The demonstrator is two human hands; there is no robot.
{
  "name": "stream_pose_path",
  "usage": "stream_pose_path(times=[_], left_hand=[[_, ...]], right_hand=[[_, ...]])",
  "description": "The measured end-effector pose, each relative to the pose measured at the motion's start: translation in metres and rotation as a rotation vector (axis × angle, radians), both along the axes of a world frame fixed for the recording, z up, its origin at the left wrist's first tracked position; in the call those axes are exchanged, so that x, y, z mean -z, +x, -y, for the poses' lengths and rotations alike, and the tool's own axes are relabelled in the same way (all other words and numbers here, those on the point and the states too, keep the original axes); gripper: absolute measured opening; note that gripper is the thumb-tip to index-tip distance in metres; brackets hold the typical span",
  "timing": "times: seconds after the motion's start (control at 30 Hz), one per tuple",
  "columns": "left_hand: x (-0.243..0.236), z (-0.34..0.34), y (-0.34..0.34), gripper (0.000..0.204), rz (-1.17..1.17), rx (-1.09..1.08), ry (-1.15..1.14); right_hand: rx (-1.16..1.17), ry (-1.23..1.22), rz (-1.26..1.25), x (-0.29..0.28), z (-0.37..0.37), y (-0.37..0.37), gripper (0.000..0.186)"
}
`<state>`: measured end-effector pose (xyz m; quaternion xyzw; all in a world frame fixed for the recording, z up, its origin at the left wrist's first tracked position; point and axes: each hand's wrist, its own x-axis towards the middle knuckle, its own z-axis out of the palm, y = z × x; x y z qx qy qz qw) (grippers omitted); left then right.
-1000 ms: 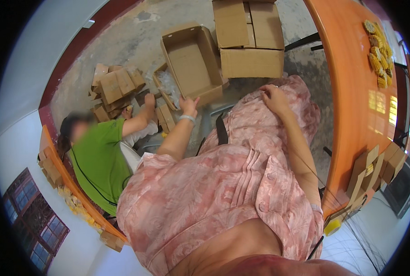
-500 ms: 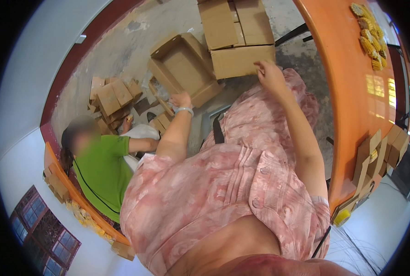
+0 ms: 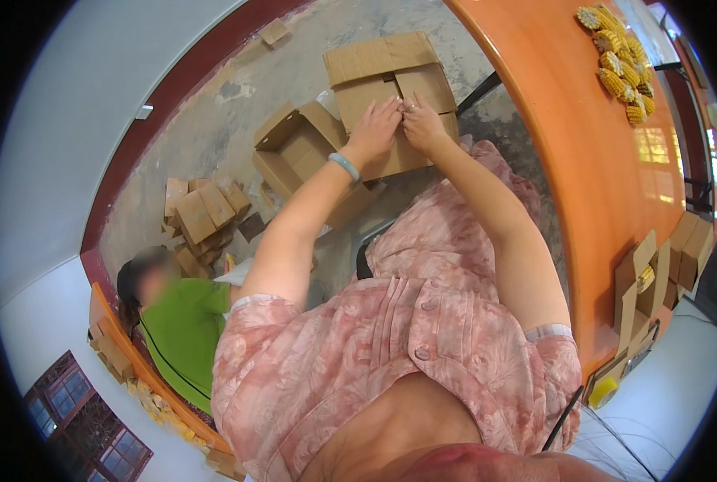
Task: The person assembles small cardboard boxes and places individually wrapped corn cobs inside them. They fold the box flaps closed and stack the completed packages on the table.
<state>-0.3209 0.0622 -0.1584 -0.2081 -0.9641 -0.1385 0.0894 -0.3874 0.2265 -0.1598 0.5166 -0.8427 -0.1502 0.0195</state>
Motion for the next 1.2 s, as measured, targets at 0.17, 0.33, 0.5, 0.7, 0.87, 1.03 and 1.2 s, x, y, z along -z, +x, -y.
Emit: stream_pose_path(times=[0.17,0.33,0.5,0.7,0.87,1.03,1.2], left_hand=[[-0.007,0.028,-0.018,0.052,0.181,0.193,-0.198],[-0.015,0.028,-0.029,0.032,0.168,0.343,-0.295],[-0.062,0.026,-0.038,0.028,0.368,-0.102,-0.387],[-0.050,0.082,-0.025,0.025,0.604,-0.416,-0.306],[-0.038,0.042,-0.028,0.024,0.387,-0.345,0.002],[0.009,-0.031,-0.064,0.037,0.313,-0.138,0.261],[0.020,-0.052,-0.101,0.078,0.301,-0.145,0.121]], right_hand=[[0.031,0.024,-0.136,-0.033,-0.006,-0.011,0.030],[0.299,-0.134,-0.219,-0.053,-0.040,-0.035,0.023],[0.639,-0.128,-0.089,-0.051,-0.080,-0.037,0.051],[0.958,-0.435,0.788,0.034,-0.092,-0.026,0.103],[1.098,-0.492,0.894,0.020,-0.079,-0.014,0.103],[1.045,-0.423,0.845,0.006,-0.083,-0.021,0.095],[0.857,-0.581,0.671,0.011,-0.108,0.009,0.081]])
